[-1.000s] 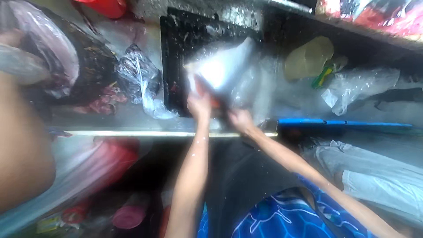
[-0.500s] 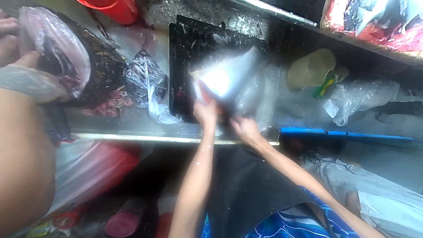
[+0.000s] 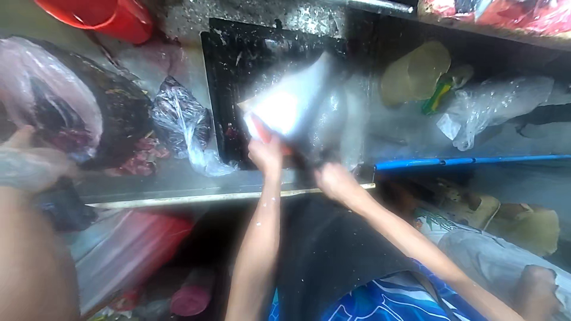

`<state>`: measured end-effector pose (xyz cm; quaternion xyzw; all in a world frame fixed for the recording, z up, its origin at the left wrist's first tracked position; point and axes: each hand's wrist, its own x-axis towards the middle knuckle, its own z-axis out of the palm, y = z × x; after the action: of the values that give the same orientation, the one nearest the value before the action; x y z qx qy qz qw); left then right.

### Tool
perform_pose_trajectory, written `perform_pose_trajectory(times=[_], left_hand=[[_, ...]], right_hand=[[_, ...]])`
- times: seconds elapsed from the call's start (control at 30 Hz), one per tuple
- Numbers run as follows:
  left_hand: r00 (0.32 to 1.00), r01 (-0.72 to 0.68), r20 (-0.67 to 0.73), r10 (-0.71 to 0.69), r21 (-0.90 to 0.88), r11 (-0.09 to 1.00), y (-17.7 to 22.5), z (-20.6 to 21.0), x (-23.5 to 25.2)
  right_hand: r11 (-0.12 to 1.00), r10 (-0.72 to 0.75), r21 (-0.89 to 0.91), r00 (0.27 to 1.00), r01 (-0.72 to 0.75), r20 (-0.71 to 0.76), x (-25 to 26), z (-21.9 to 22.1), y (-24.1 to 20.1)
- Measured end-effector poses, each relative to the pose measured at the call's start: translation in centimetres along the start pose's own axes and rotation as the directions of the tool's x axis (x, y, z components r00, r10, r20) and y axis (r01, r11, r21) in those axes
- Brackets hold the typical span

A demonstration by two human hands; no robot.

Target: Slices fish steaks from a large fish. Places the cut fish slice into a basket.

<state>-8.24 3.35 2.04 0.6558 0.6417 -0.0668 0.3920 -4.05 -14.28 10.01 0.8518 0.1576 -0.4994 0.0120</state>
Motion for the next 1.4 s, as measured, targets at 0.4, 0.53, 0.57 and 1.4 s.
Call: perform_pose_trajectory(times=[0.4, 0.53, 0.57, 1.4], left_hand=[[0.995, -0.006, 0.102, 0.007, -0.012, 1.000, -1.8, -1.4, 1.2], [0.997, 0.001, 0.077, 0.003, -0.047, 0.999, -1.8, -0.8, 0.8], [0.997, 0.007, 0.073, -0.004, -0.042, 0.999, -1.7, -0.8, 0.6], [0.983, -0.047, 0.183, 0.024, 0.125, 0.991, -2.5, -4.9, 2.1]], right_hand=[[0.998, -0.059, -0.029, 0.998, 0.058, -0.025, -0.7, 0.5, 2.7], [0.982, -0.176, 0.031, 0.969, 0.185, -0.174, 4.6, 2.5, 0.1], [0.977, -0.197, 0.045, 0.962, 0.209, -0.190, 5.8, 2.7, -0.6], [0.989, -0.070, 0.137, 0.995, 0.060, 0.068, 1.1, -0.8, 1.6]])
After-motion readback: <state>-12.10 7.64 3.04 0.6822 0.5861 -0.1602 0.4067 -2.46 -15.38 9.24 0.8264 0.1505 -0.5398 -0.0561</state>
